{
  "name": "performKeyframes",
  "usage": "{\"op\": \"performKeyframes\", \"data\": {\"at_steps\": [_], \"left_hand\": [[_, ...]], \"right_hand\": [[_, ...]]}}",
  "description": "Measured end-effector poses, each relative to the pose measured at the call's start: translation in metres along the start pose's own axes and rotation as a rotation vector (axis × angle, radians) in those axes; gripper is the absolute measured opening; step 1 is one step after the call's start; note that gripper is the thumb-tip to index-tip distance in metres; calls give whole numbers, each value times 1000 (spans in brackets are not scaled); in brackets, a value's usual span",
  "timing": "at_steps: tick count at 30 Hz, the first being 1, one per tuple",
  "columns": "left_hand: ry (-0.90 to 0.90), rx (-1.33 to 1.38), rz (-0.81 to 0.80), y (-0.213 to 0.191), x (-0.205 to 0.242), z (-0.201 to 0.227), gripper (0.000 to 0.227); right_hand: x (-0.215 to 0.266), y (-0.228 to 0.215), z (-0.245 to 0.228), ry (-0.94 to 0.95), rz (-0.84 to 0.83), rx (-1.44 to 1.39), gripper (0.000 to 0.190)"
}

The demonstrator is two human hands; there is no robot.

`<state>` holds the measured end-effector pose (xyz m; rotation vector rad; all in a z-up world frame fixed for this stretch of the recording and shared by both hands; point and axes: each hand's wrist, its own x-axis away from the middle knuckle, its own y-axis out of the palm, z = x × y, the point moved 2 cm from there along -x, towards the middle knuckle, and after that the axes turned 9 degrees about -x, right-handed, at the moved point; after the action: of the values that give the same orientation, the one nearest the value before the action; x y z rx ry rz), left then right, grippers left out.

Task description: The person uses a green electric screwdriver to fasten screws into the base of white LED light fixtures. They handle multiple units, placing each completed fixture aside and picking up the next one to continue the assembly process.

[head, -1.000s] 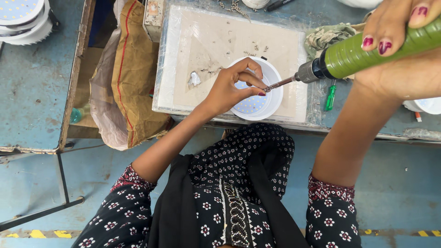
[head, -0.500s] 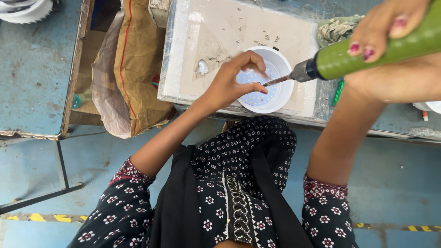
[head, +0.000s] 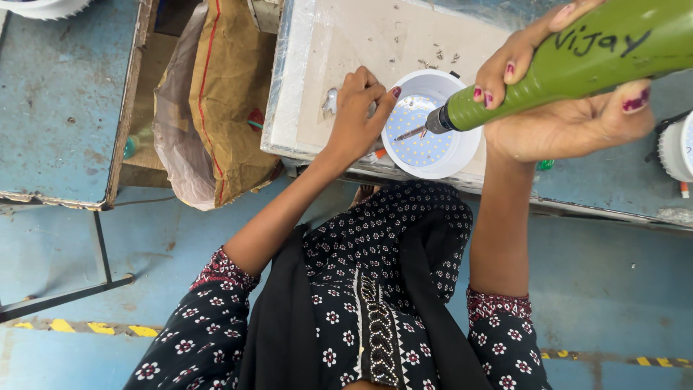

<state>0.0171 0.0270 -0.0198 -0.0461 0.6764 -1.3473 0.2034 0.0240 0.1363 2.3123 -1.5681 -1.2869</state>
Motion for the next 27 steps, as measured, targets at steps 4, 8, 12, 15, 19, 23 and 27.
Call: {"op": "performKeyframes", "data": {"at_steps": [4,8,12,15,19,23,27], "left_hand": [[-7,58,3,3,1,0,29],[-11,78,7,3,1,0,29],[-2,97,17,5,1,0,29],[-30,91,24,6,1,0,31],[-71,112,71,14,2,1,37],[-83,102,111,17,4,0,38],[-93,131,125,21,5,2,36]], "right_hand": [[-4,1,3,-22,-40,57,72],[-5,5,4,-43,-65,114,71],[-1,6,13,-51,-73,120,63],[9,1,21,-50,-72,149,50],[24,-13,27,-117,-25,379,40],[32,-27,34,-188,-91,479,57],[37,-26,38,-235,-104,650,55]]}}
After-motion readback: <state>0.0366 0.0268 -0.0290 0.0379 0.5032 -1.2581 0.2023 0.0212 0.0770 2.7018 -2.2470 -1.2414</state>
